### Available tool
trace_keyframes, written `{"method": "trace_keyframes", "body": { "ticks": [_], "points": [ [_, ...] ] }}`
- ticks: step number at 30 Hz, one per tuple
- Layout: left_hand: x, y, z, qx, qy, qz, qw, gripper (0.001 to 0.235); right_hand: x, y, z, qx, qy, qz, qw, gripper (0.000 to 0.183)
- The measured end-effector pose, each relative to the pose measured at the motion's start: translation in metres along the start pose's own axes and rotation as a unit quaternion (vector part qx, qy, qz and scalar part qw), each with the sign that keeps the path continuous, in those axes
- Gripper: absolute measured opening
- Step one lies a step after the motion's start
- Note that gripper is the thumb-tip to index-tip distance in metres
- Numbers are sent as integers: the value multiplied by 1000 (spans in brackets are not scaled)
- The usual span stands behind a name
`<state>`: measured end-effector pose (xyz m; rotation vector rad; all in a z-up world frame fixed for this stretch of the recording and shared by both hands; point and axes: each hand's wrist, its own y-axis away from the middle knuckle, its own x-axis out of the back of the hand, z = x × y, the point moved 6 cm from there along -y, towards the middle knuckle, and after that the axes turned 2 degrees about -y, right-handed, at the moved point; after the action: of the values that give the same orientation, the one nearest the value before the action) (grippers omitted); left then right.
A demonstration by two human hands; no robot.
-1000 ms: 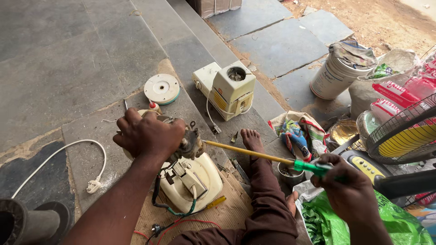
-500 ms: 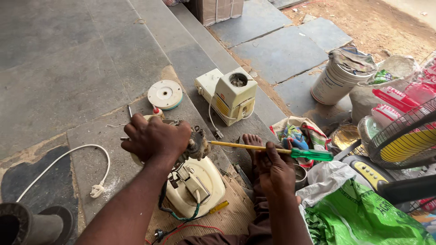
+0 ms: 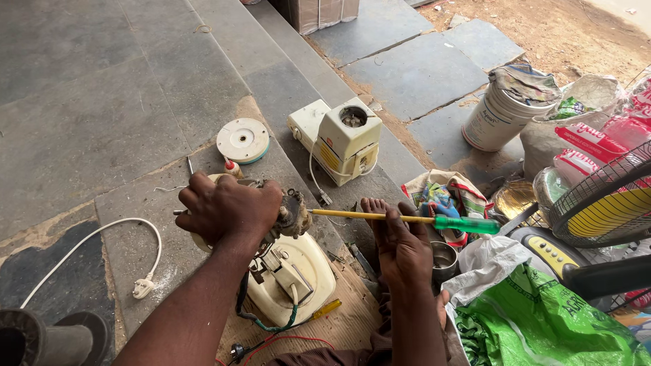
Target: The person disassembles a small electrical motor using a screwdriver and wrench. They remove the outer casing, separate the internal components, and inspect the rotor and stator assembly while sitting on the floor.
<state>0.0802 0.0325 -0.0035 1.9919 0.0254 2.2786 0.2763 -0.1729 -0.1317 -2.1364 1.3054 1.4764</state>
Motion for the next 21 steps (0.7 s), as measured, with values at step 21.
{"method": "trace_keyframes", "body": {
  "ticks": [21],
  "points": [
    [-2,0,0,-6,4,-2,1000,66,-2,2,3,2,-83,8,997,28]
  ]
}}
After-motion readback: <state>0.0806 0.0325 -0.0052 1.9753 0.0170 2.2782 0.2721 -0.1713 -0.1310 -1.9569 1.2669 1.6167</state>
